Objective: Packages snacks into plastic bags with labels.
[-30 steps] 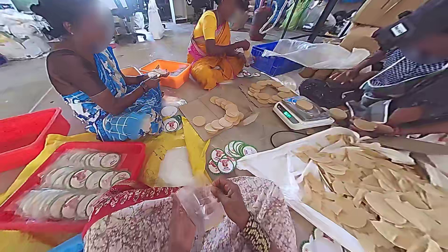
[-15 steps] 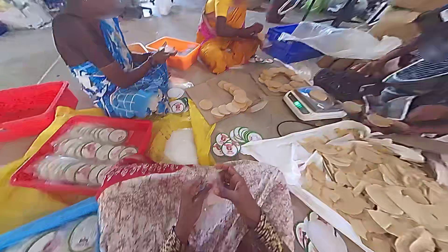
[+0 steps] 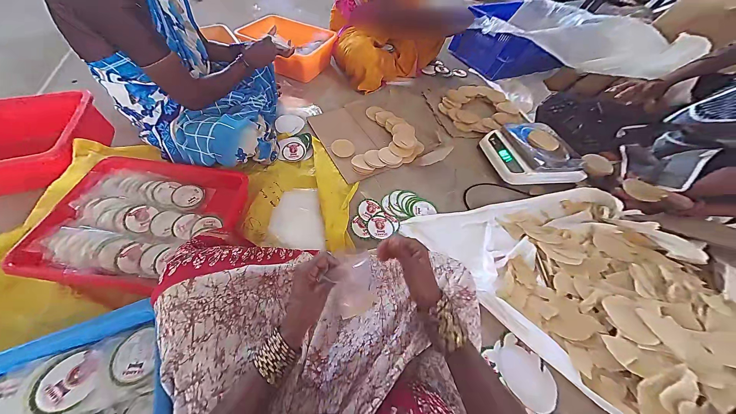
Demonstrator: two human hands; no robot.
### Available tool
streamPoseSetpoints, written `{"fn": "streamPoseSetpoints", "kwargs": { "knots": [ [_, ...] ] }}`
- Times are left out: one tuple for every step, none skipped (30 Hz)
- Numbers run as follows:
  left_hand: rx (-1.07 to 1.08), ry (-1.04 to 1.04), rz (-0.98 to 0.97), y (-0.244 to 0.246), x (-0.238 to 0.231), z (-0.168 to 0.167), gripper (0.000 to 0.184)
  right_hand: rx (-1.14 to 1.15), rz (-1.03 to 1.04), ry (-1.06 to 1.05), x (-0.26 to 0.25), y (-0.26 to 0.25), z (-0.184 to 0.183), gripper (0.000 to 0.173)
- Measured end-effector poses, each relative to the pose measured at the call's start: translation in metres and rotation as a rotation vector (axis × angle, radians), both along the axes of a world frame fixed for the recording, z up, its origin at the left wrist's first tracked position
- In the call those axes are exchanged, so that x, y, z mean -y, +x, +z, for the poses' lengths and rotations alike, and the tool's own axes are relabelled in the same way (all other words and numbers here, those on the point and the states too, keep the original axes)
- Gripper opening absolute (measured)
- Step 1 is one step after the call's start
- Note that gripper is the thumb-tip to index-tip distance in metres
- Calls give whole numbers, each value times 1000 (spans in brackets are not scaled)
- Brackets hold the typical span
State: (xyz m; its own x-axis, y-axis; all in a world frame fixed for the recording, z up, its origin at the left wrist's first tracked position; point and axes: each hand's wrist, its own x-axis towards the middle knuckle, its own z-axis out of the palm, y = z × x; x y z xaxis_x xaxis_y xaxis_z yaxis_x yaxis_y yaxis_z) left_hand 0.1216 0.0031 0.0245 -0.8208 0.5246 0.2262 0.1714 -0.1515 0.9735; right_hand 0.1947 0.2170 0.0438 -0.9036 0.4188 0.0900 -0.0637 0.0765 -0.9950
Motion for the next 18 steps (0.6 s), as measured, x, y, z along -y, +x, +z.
{"fn": "streamPoseSetpoints", "kwargs": {
  "knots": [
    [-60, -5, 42, -14, -1, 0, 11, 80, -73, 55, -22, -12, -6, 27],
    [-104, -10, 83, -30, -1, -1, 10, 170, -155, 142, -48, -25, -16, 27],
    [-134, -20, 124, -44, -2, -2, 9, 275, -230, 247, -75, -37, -25, 29],
    [-148, -37, 162, -57, -2, -6, 10, 388, -282, 346, -101, -48, -34, 33],
    [-142, -48, 206, -68, -3, -11, 10, 500, -308, 434, -124, -57, -41, 37],
    [-109, -62, 245, -75, -4, -18, 10, 624, -301, 515, -143, -65, -47, 43],
    [-56, -71, 282, -80, -5, -26, 10, 757, -268, 583, -159, -72, -54, 53],
    [12, -64, 308, -83, -6, -34, 9, 887, -230, 640, -172, -78, -63, 63],
    [86, -34, 323, -84, -9, -43, 8, 1008, -191, 689, -181, -82, -72, 75],
    [151, -10, 328, -85, -13, -49, 9, 1099, -176, 732, -186, -86, -82, 85],
    [190, 1, 322, -85, -16, -52, 9, 1160, -178, 769, -187, -89, -89, 89],
    [196, -2, 310, -87, -19, -53, 10, 1187, -191, 795, -187, -92, -94, 88],
    [199, -11, 295, -89, -21, -54, 11, 1200, -194, 814, -185, -94, -95, 84],
    [208, -25, 291, -90, -23, -54, 11, 1213, -189, 834, -182, -96, -94, 79],
    [231, -43, 290, -91, -24, -54, 11, 1225, -178, 851, -180, -97, -91, 72],
    [252, -59, 292, -91, -25, -54, 11, 1233, -174, 867, -177, -98, -89, 65],
    [271, -69, 294, -92, -26, -54, 11, 1231, -180, 881, -176, -99, -87, 57],
    [287, -70, 296, -92, -27, -54, 10, 1219, -196, 889, -174, -100, -85, 49]
  ]
}}
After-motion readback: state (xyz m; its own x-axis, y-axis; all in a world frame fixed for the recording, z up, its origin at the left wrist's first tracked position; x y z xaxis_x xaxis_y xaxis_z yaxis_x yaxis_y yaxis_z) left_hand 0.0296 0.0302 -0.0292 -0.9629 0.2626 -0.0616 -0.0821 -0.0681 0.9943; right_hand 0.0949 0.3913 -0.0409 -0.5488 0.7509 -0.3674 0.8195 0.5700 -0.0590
